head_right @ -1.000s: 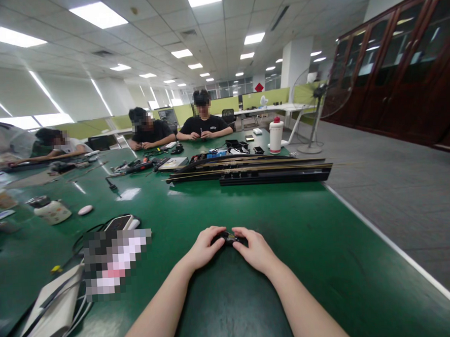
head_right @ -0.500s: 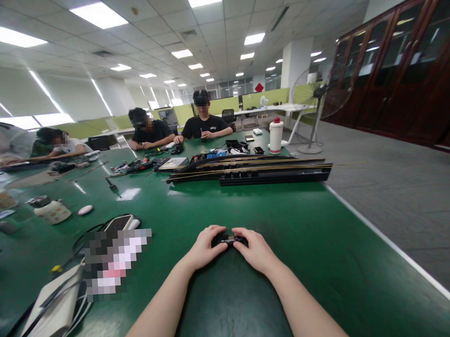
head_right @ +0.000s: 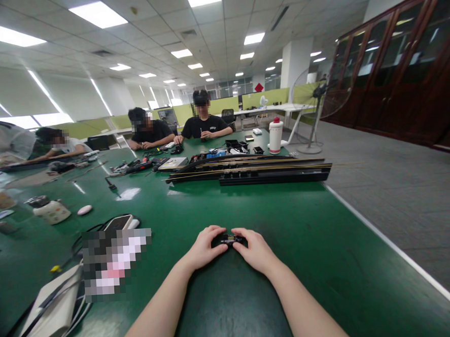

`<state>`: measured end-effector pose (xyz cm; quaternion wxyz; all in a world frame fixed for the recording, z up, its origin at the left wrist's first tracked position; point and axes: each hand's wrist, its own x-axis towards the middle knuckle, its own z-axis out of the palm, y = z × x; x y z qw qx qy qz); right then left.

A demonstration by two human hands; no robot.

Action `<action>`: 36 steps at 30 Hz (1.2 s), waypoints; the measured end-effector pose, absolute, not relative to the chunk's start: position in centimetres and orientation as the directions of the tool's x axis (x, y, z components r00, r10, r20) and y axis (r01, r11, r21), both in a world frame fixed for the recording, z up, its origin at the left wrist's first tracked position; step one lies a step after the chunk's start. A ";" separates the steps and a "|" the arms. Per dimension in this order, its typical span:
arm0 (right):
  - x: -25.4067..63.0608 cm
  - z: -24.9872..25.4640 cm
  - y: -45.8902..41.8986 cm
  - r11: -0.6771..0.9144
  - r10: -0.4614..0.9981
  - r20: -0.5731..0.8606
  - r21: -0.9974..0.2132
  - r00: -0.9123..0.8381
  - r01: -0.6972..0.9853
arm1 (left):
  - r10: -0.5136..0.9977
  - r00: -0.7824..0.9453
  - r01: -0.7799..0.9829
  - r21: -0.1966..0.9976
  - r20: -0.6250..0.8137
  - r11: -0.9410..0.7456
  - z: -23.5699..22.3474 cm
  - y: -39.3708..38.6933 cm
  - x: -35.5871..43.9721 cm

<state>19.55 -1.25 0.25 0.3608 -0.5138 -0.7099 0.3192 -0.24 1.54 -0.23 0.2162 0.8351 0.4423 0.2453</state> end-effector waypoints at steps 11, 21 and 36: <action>19.3 0.9 -1.6 0.328 0.943 0.231 -0.777 -0.241 0.537 | 0.829 0.503 0.615 0.573 0.244 -0.542 -0.2 1.5 -0.3; 18.9 0.7 -1.6 0.386 0.922 0.284 -0.734 -0.263 0.559 | 0.827 0.512 0.613 0.576 0.232 -0.541 0.0 1.6 -0.4; 18.8 0.8 -1.6 0.337 0.940 0.248 -0.786 -0.235 0.519 | 0.825 0.512 0.606 0.579 0.241 -0.545 0.0 1.5 -0.5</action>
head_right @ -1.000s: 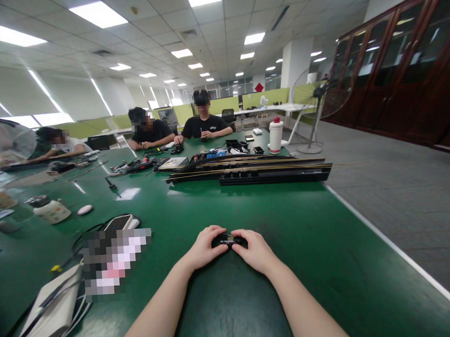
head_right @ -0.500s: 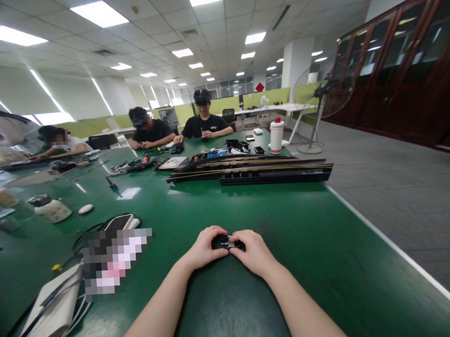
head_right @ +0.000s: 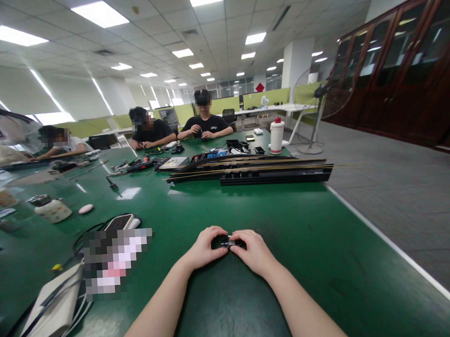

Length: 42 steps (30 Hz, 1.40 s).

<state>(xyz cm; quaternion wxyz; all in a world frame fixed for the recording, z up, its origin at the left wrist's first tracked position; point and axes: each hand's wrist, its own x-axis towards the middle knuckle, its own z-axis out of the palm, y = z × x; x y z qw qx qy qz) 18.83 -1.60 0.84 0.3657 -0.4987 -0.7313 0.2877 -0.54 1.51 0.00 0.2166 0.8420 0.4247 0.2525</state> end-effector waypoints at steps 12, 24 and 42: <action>19.0 0.2 -1.0 0.210 0.977 0.179 -0.895 -0.113 0.395 | 0.832 0.509 0.615 0.584 0.220 -0.530 0.6 1.3 -0.6; 19.0 0.1 -0.5 0.147 0.989 0.148 -0.982 -0.001 0.121 | 0.834 0.505 0.619 0.579 0.225 -0.531 0.5 1.4 -0.7; 19.1 0.6 -0.4 0.085 0.976 0.040 -0.976 0.215 -0.202 | 0.829 0.506 0.615 0.574 0.239 -0.541 -0.1 1.6 -0.9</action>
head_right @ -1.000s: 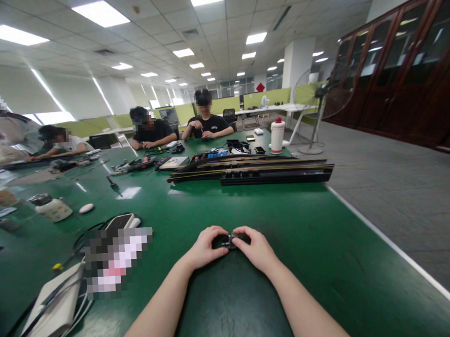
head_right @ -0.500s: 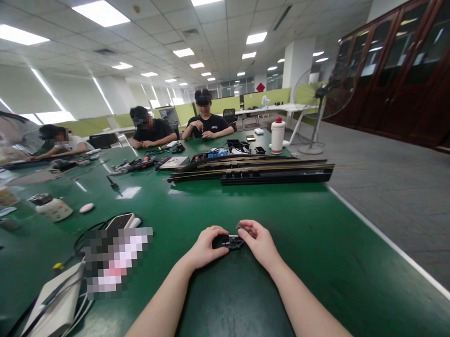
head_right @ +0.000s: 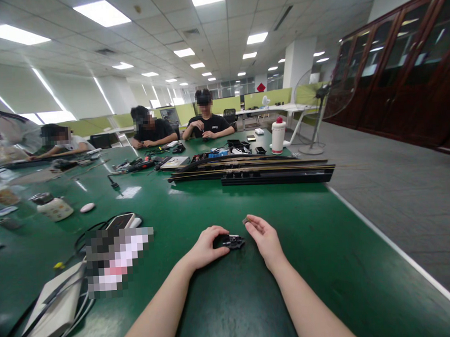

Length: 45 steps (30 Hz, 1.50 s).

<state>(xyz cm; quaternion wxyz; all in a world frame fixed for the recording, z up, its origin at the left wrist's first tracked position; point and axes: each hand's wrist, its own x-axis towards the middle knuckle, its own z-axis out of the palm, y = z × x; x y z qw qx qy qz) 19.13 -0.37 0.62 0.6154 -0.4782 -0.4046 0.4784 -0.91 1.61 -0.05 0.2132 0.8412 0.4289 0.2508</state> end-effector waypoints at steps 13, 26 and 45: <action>19.3 0.8 -0.4 0.035 0.971 -0.069 -0.904 0.227 -0.425 | 0.826 0.506 0.614 0.569 0.249 -0.547 -0.2 1.6 -1.0; 19.2 1.1 -0.5 0.012 0.973 -0.103 -0.873 0.208 -0.487 | 0.828 0.506 0.616 0.570 0.242 -0.543 0.1 1.5 -0.9; 18.8 0.8 -0.7 0.056 0.994 0.038 -0.984 0.106 -0.167 | 0.844 0.497 0.633 0.581 0.202 -0.512 0.3 1.4 -0.9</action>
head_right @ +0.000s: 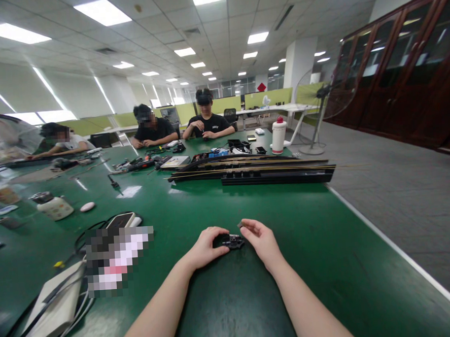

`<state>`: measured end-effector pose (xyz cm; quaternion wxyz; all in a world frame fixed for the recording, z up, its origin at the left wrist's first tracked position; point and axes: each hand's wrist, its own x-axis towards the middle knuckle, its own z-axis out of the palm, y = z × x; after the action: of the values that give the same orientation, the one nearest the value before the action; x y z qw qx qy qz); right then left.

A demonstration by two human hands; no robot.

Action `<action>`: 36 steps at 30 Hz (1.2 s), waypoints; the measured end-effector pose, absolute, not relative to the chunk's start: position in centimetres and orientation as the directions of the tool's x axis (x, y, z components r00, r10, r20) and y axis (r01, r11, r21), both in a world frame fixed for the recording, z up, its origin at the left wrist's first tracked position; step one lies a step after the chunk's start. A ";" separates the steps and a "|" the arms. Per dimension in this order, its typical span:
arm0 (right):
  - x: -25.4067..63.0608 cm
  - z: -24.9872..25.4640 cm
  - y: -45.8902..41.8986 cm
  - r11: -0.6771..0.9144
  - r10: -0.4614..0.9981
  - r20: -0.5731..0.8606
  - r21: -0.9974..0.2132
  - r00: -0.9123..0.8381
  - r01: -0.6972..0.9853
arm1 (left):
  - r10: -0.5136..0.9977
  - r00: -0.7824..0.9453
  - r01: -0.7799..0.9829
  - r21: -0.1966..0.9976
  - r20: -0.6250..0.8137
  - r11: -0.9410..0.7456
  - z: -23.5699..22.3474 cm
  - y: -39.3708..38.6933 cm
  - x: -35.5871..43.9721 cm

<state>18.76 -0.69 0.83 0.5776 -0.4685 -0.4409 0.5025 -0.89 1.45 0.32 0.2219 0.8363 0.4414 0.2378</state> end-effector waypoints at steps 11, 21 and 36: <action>18.3 0.2 -1.1 0.328 0.945 0.294 -0.824 -0.146 0.461 | 0.837 0.502 0.625 0.577 0.219 -0.526 0.0 1.6 -1.0; 18.8 0.7 -1.6 0.389 0.921 0.290 -0.701 -0.260 0.597 | 0.832 0.502 0.628 0.563 0.235 -0.537 -0.3 1.5 -0.4; 19.3 0.9 -1.7 0.313 0.946 0.221 -0.806 -0.236 0.502 | 0.833 0.500 0.633 0.557 0.235 -0.537 -0.5 1.6 -0.4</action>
<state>19.31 -1.73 0.91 0.3634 -0.5000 -0.7244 0.3054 -0.36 1.62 -0.55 0.2039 0.8417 0.4356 0.2454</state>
